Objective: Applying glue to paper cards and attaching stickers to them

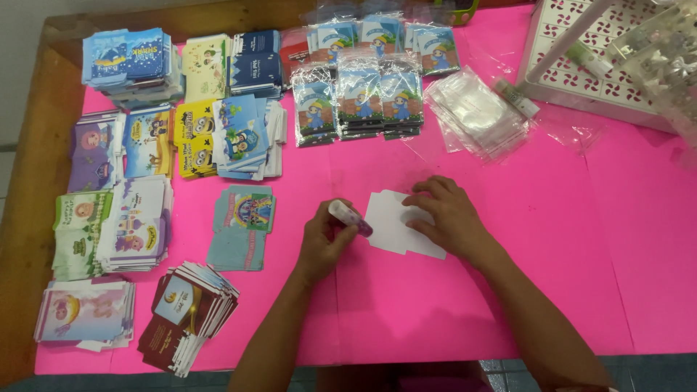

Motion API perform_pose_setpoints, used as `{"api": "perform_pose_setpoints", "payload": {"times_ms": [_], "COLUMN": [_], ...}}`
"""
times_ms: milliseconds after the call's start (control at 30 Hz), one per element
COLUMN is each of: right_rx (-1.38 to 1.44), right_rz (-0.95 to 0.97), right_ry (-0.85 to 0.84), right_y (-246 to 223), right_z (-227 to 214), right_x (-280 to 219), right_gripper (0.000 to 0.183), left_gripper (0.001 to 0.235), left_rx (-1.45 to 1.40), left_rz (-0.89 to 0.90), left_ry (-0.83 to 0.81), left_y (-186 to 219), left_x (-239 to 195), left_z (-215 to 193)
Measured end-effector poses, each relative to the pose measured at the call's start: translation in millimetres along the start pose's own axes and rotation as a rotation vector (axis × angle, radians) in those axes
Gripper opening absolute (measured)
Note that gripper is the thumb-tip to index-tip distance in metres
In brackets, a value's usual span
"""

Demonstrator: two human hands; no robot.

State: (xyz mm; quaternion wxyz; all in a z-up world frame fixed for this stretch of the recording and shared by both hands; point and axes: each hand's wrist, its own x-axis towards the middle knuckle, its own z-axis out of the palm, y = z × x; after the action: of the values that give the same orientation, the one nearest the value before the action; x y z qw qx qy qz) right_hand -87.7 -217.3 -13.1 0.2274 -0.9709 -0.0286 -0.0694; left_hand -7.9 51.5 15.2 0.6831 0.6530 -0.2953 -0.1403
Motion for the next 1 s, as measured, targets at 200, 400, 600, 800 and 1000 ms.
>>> {"api": "perform_pose_setpoints", "payload": {"times_ms": [200, 400, 600, 800, 1000], "right_rx": [-0.082, -0.088, -0.148, -0.147, -0.119], "right_rz": [0.018, 0.032, 0.014, 0.021, 0.047], "right_ry": [-0.241, -0.290, -0.299, -0.301, -0.331], "right_y": [-2, 1, 9, 8, 3], "right_z": [-16, -15, -6, -6, -11], "right_x": [3, 4, 3, 4, 5], "right_gripper": [0.065, 0.065, 0.066, 0.065, 0.067], "left_gripper": [0.033, 0.028, 0.028, 0.025, 0.031], "left_rx": [0.440, 0.584, 0.616, 0.692, 0.699], "left_rz": [0.208, 0.316, 0.401, 0.458, 0.458], "left_ry": [-0.162, -0.247, -0.289, -0.306, -0.305], "left_y": [-2, 0, 1, 6, -3], "left_x": [-6, -5, -4, 1, -1], "left_z": [34, 50, 56, 59, 41]}}
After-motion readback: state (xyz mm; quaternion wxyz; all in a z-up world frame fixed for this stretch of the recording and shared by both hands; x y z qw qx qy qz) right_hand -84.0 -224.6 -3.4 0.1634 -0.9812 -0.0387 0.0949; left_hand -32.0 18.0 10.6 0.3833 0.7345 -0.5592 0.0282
